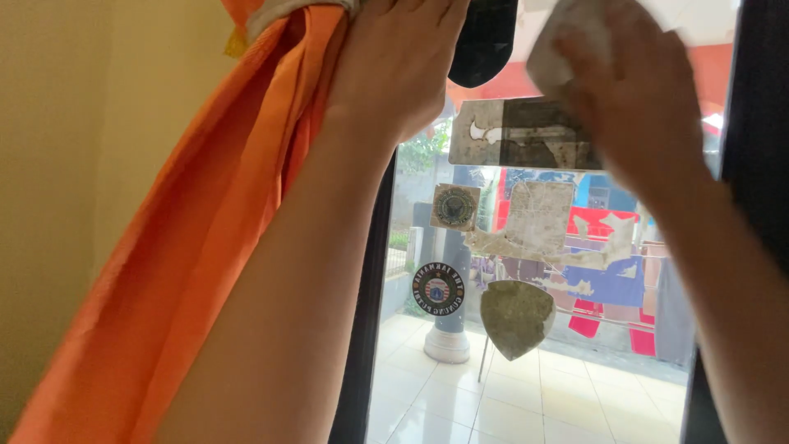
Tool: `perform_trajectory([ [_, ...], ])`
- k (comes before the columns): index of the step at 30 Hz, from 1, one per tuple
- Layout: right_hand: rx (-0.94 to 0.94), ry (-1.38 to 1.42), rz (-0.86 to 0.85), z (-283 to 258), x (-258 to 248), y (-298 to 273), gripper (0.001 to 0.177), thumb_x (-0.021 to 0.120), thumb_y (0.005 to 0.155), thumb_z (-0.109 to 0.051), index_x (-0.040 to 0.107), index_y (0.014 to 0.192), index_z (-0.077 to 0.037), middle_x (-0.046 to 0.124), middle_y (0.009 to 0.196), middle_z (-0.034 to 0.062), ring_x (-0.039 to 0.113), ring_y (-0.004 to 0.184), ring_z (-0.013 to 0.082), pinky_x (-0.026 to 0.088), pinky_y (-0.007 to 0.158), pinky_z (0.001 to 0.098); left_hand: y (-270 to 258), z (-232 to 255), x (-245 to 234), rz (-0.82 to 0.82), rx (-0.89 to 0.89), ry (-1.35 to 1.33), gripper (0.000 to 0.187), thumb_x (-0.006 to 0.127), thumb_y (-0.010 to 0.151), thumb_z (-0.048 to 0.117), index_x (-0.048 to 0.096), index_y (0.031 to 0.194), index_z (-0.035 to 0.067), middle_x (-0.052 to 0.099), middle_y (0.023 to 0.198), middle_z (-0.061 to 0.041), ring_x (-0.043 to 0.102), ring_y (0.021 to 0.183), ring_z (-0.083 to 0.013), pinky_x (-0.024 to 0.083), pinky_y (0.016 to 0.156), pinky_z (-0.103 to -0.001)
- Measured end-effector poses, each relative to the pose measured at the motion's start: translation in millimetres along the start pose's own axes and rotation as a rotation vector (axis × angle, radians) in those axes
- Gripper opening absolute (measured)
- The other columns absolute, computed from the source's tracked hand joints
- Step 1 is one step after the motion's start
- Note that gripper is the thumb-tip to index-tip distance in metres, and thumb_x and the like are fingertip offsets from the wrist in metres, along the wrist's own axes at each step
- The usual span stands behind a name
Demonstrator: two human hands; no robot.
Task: Cleaning a glass door pane and its frame using a spray bottle and a cloth.
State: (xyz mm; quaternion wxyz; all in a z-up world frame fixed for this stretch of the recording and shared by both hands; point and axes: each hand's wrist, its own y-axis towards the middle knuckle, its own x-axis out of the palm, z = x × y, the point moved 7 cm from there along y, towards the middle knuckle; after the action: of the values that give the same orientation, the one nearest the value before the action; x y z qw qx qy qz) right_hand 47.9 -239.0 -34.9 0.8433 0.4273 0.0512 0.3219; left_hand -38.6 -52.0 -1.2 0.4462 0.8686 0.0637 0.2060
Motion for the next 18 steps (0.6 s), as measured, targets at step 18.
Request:
perform_trajectory([
  [18, 0.048, 0.125, -0.003, -142.4, 60.7, -9.2, 0.065, 0.084, 0.087, -0.023, 0.062, 0.146, -0.01, 0.046, 0.159, 0.0249, 0.038, 0.147, 0.0471, 0.032, 0.124, 0.0572, -35.5, 14.4, -40.3, -0.147, -0.033, -0.167, 0.054, 0.059, 0.102, 0.018, 0.046, 0.151, 0.0, 0.053, 0.15, -0.013, 0.047, 0.14, -0.0289, 0.032, 0.119, -0.046],
])
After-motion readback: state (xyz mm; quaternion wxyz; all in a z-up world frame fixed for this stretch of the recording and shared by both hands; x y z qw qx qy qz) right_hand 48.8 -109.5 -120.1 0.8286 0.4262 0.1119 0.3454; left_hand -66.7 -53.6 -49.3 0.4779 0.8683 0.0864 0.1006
